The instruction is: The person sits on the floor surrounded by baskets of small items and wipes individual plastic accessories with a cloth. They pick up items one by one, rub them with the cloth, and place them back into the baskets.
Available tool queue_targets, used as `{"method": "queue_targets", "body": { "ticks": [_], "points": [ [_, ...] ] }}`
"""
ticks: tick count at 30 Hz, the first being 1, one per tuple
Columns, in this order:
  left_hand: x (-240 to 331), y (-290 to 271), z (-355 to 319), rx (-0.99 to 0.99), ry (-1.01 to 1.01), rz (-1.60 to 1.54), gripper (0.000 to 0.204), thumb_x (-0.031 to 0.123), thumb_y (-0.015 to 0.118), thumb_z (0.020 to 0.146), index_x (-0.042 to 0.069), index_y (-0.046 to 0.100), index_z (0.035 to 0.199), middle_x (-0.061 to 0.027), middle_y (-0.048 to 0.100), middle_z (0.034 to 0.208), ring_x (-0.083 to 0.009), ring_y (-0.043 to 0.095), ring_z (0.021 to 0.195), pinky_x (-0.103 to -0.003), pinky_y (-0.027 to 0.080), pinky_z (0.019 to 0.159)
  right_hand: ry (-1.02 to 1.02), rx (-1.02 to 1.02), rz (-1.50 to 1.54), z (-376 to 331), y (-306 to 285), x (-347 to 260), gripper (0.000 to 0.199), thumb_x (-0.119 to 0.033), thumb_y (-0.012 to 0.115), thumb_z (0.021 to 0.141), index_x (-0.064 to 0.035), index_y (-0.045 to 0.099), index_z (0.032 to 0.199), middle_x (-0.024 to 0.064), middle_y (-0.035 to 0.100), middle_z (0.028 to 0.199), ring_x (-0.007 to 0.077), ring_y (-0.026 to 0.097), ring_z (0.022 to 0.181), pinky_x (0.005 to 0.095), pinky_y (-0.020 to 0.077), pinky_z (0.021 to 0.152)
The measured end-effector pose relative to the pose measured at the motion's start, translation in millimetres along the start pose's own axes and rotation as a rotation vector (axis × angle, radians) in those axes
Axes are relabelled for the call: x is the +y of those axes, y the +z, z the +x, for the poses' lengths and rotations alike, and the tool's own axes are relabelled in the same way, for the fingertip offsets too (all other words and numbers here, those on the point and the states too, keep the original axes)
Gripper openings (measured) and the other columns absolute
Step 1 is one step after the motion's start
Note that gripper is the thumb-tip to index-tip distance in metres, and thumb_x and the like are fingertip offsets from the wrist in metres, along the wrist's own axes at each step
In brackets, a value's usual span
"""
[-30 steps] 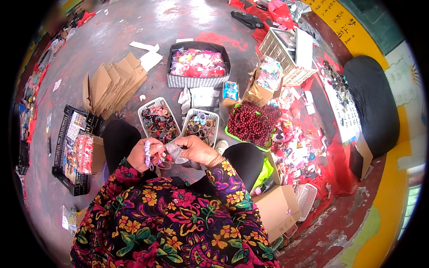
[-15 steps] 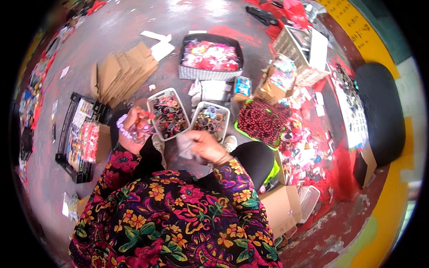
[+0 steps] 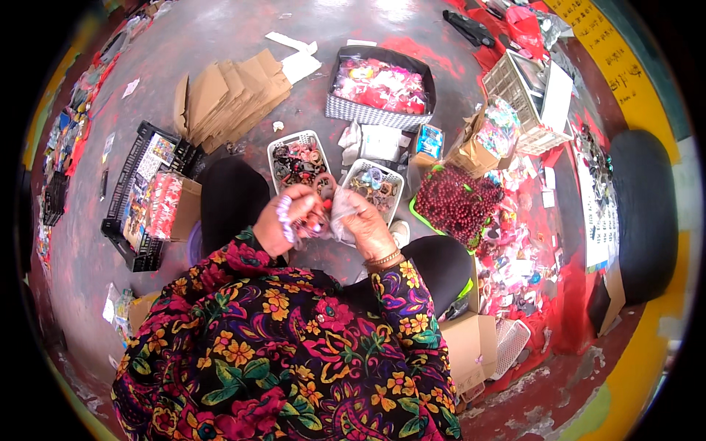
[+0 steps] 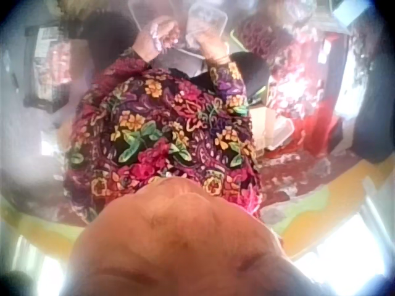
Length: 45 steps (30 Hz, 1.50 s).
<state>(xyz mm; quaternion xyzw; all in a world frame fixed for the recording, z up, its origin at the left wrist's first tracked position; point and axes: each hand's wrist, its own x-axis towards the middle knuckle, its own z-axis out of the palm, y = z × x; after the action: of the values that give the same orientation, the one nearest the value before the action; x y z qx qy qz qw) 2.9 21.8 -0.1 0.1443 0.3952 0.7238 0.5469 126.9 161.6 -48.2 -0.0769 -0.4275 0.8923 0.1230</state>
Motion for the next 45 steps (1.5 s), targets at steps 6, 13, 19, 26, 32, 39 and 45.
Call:
{"method": "queue_targets", "body": {
  "ticks": [6,13,19,26,32,39,45],
  "points": [
    [-13,-2,6,0.069,-0.085,-0.030,0.012,0.013,0.050,0.088,0.003,0.053,0.094,-0.0019,0.054,0.079,-0.0067,0.050,0.062,-0.018,0.036,0.047,-0.002,0.261,-0.375,4,5,-1,0.018,-0.002,0.053,0.084,-0.0014,0.058,0.101,0.0001,0.060,0.089,0.0074,0.054,0.077,0.0218,0.0453,0.068],
    [-20,-5,5,-0.005,-0.097,0.091,0.014,0.004,0.056,0.082,0.002,0.056,0.095,-0.0002,0.053,0.075,-0.0060,0.050,0.060,-0.020,0.043,0.053,0.016,0.411,-0.329,6,8,1,0.018,-0.015,0.052,0.088,-0.0018,0.061,0.095,0.0003,0.061,0.083,0.0077,0.053,0.069,0.0212,0.0439,0.061],
    [-29,-9,7,-0.105,0.099,0.372,0.014,0.003,0.055,0.084,-0.001,0.056,0.097,-0.0033,0.058,0.089,-0.0084,0.056,0.077,-0.022,0.046,0.067,0.109,0.462,-0.293,5,-12,10,0.016,-0.014,0.053,0.085,-0.0002,0.060,0.085,0.0021,0.059,0.075,0.0097,0.054,0.063,0.0222,0.0444,0.056],
    [-28,-13,6,-0.026,0.214,0.369,0.009,0.004,0.054,0.085,-0.002,0.057,0.080,-0.0061,0.060,0.081,-0.0085,0.055,0.065,-0.022,0.045,0.057,0.209,0.443,-0.132,8,-1,18,0.020,-0.015,0.051,0.085,0.0017,0.057,0.094,0.0052,0.059,0.080,0.0130,0.056,0.065,0.0243,0.0458,0.058],
    [-2,-17,3,0.224,0.100,0.007,0.010,0.010,0.055,0.085,0.001,0.054,0.082,-0.0028,0.055,0.069,-0.0077,0.053,0.056,-0.021,0.045,0.052,0.074,0.514,0.113,7,-25,7,0.015,-0.019,0.048,0.088,-0.0050,0.054,0.090,0.0033,0.056,0.076,0.0157,0.055,0.067,0.0288,0.0464,0.061],
    [-81,-68,36,0.234,-0.030,0.131,0.017,-0.015,0.042,0.072,0.000,0.048,0.078,-0.0108,0.054,0.079,-0.0228,0.060,0.078,-0.031,0.048,0.067,-0.159,0.594,0.013,-22,-40,-70,0.024,-0.027,0.051,0.088,-0.0058,0.057,0.099,0.0040,0.061,0.090,0.0160,0.058,0.078,0.0305,0.0483,0.071],
    [-114,-62,59,0.187,-0.100,0.508,0.012,-0.001,0.046,0.075,0.000,0.057,0.079,-0.0098,0.059,0.069,-0.0164,0.058,0.061,-0.028,0.045,0.054,-0.143,0.732,0.096,-37,-47,-75,0.026,-0.026,0.051,0.088,-0.0050,0.055,0.103,0.0044,0.060,0.091,0.0171,0.058,0.080,0.0324,0.0487,0.071]
  ]
}}
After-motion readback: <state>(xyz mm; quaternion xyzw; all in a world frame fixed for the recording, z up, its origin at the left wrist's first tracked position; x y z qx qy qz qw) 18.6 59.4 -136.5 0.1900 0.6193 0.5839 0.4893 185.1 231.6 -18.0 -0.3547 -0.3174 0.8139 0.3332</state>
